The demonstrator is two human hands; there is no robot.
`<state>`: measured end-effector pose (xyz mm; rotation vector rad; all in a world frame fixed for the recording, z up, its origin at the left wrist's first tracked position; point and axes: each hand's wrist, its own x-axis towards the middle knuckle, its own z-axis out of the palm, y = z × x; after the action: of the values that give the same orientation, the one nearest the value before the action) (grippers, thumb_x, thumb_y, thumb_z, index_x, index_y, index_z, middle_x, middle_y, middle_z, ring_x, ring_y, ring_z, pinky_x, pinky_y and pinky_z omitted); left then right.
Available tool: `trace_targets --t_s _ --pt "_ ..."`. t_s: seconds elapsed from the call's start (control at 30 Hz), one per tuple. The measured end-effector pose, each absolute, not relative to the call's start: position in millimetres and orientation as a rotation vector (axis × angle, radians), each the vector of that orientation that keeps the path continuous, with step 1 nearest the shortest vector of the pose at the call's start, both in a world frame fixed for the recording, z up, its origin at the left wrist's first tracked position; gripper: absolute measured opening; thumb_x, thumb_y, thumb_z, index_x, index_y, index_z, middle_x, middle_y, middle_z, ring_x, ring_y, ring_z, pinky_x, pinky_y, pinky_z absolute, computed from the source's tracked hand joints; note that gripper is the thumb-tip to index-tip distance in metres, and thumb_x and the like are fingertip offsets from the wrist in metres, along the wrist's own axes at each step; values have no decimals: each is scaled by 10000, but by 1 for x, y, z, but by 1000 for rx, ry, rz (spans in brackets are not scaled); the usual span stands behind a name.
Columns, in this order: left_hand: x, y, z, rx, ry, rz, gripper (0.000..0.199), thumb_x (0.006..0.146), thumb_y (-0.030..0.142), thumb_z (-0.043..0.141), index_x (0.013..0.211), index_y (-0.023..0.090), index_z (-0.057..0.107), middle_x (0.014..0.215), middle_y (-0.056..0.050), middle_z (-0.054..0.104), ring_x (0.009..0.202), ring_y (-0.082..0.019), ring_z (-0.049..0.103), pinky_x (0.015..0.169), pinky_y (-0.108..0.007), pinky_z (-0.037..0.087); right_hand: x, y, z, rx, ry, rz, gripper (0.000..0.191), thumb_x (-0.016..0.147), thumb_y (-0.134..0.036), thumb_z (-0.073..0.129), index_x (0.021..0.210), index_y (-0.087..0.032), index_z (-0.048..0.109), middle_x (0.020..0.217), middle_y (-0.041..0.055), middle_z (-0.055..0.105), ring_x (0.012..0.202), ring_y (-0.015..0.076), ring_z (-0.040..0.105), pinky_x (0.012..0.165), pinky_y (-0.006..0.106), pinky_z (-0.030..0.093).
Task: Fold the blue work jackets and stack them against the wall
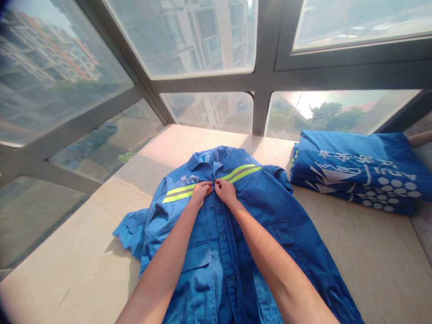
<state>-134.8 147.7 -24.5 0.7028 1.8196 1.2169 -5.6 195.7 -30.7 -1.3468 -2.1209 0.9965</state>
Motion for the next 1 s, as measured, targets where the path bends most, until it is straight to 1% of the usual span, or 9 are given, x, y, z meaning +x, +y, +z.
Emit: trace_targets --t_s 0.13,0.27,0.4,0.47,0.6,0.67,0.8,0.9,1.0 --pt "-132 150 -26 839 1920 1186 141 686 111 671 803 158 735 764 -57 737 735 -184 689 760 -328 573 -7 196 -24 -1373 -2124 1032 245 919 -405 576 1019 -224 706 845 41 736 847 207 667 700 256 418" --pt "-131 153 -24 986 2039 1164 121 663 85 680 723 183 718 763 -46 731 826 -208 679 870 -352 525 -10 192 -17 -1508 -2122 1034 259 905 -397 587 1076 -218 662 926 62 728 890 216 664 717 265 427" --pt "-132 152 -23 1066 2075 1173 117 690 85 673 707 193 713 744 -38 725 818 -208 674 880 -349 512 -12 188 -14 -1617 -2044 1038 300 901 -470 572 1042 -221 659 954 68 718 913 231 664 752 288 451" --pt "-133 149 -25 1079 2058 1195 105 711 96 670 722 189 717 735 -35 725 782 -198 679 841 -333 526 -12 188 -16 -1604 -1960 1072 276 867 -435 613 1020 -213 672 946 68 718 919 232 663 780 296 462" --pt "-135 143 -32 1074 1975 1255 48 766 167 676 779 177 722 700 -32 723 685 -185 697 711 -298 556 -9 194 -23 -1486 -1872 1146 199 831 -241 588 974 -192 717 945 60 736 940 213 662 831 281 473" --pt "-135 141 -35 1075 1946 1288 51 780 185 678 800 176 723 697 -32 724 668 -186 705 687 -294 563 -5 199 -28 -1413 -1868 1191 202 817 -231 589 943 -187 740 922 48 747 935 210 667 832 270 482" --pt "-133 141 -36 1103 1954 1342 47 775 194 697 807 189 731 726 -37 734 699 -197 714 728 -313 567 1 210 -37 -1278 -1852 1334 218 796 -277 604 892 -176 772 793 15 746 821 206 679 728 254 504" --pt "-130 141 -33 1141 1978 1353 48 758 188 713 794 205 740 742 -33 740 734 -207 716 764 -323 561 4 216 -39 -1206 -1840 1449 251 792 -290 597 911 -164 780 711 2 726 695 181 658 613 233 487" --pt "-126 140 -31 1182 2020 1346 66 762 179 701 794 215 746 752 -32 743 760 -216 716 797 -337 552 5 219 -36 -1162 -1828 1537 269 786 -292 604 933 -145 774 678 3 711 606 153 622 552 221 468"
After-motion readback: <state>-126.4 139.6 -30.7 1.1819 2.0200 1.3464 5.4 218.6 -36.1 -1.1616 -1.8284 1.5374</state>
